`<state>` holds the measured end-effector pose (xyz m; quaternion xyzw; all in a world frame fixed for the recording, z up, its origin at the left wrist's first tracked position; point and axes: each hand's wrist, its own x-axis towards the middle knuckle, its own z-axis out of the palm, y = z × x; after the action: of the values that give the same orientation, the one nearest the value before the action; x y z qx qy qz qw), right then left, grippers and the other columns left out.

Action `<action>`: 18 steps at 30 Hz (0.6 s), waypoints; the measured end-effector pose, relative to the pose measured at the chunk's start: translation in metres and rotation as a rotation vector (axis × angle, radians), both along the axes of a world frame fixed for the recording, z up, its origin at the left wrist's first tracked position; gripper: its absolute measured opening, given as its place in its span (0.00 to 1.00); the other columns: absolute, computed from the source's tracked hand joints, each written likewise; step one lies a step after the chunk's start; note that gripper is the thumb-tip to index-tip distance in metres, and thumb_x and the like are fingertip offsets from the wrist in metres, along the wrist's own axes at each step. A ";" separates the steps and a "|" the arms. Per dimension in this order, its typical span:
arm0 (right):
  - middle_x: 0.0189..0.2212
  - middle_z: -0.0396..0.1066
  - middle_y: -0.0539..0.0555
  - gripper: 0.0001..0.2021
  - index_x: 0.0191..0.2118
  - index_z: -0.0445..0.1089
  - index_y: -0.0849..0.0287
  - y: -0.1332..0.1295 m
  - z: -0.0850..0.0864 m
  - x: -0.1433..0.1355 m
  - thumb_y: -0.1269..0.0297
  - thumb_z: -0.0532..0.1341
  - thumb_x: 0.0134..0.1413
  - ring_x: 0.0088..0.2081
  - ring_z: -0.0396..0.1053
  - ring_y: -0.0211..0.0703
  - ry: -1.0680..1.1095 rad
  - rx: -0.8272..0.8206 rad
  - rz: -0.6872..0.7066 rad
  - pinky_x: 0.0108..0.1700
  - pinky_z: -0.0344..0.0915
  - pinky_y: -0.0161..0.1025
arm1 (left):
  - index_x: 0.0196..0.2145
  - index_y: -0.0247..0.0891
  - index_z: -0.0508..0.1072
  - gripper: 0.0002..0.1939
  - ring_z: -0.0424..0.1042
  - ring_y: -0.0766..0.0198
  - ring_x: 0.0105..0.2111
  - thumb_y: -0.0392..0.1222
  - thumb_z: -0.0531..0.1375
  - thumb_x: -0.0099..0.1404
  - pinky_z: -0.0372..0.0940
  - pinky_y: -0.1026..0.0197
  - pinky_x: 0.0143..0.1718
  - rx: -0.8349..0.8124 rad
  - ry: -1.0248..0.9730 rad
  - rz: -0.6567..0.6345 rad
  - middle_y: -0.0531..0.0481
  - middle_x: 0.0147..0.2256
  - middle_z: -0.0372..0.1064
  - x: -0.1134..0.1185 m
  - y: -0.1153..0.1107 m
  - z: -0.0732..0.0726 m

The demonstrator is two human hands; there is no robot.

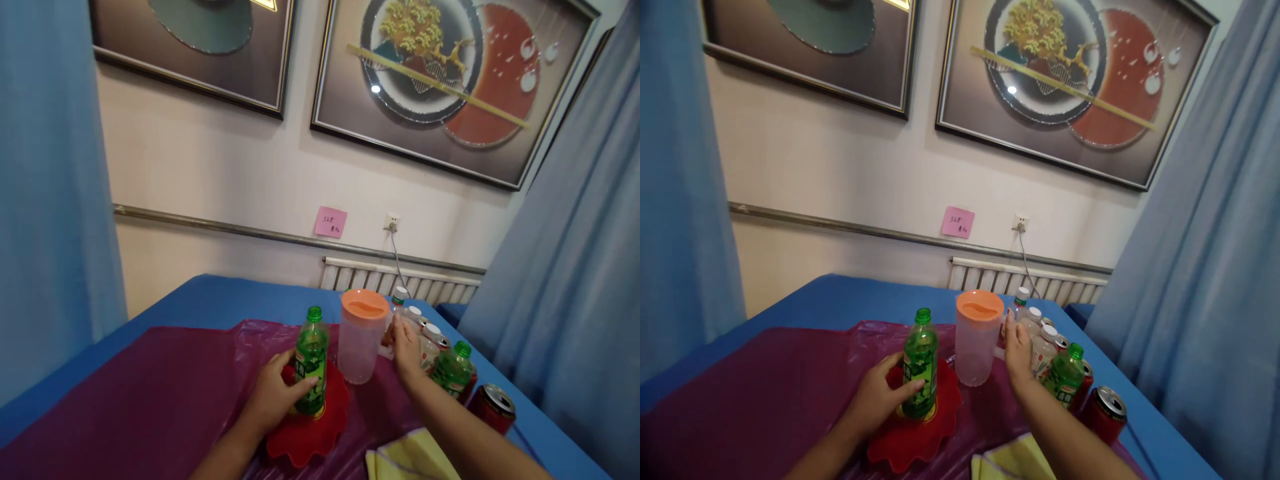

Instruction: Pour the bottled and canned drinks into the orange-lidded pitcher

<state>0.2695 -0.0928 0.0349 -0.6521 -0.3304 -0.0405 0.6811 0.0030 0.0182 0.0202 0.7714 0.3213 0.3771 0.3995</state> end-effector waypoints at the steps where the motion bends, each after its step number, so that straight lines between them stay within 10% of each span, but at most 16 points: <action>1: 0.17 0.59 0.45 0.30 0.21 0.58 0.53 -0.001 -0.007 -0.001 0.31 0.51 0.58 0.22 0.60 0.40 0.023 0.002 -0.002 0.27 0.59 0.37 | 0.45 0.38 0.79 0.26 0.78 0.47 0.46 0.50 0.69 0.49 0.70 0.50 0.51 -0.014 -0.004 0.002 0.43 0.45 0.81 0.000 0.001 0.000; 9: 0.24 0.69 0.50 0.25 0.27 0.65 0.53 -0.015 -0.026 0.002 0.36 0.52 0.60 0.30 0.67 0.45 0.066 0.021 -0.012 0.36 0.66 0.42 | 0.45 0.38 0.79 0.26 0.79 0.47 0.47 0.51 0.69 0.48 0.71 0.50 0.52 -0.015 0.035 -0.011 0.44 0.45 0.81 0.004 0.004 -0.002; 18: 0.60 0.65 0.62 0.25 0.60 0.64 0.57 -0.050 -0.047 -0.040 0.58 0.62 0.58 0.62 0.62 0.54 -0.221 -0.018 0.031 0.64 0.58 0.56 | 0.45 0.38 0.79 0.27 0.79 0.46 0.46 0.52 0.69 0.48 0.72 0.49 0.50 0.021 0.040 -0.019 0.43 0.44 0.81 0.003 0.002 -0.001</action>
<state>0.2298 -0.1429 -0.0123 -0.6446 -0.4137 -0.0988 0.6353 0.0064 0.0202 0.0193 0.7860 0.3180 0.3612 0.3881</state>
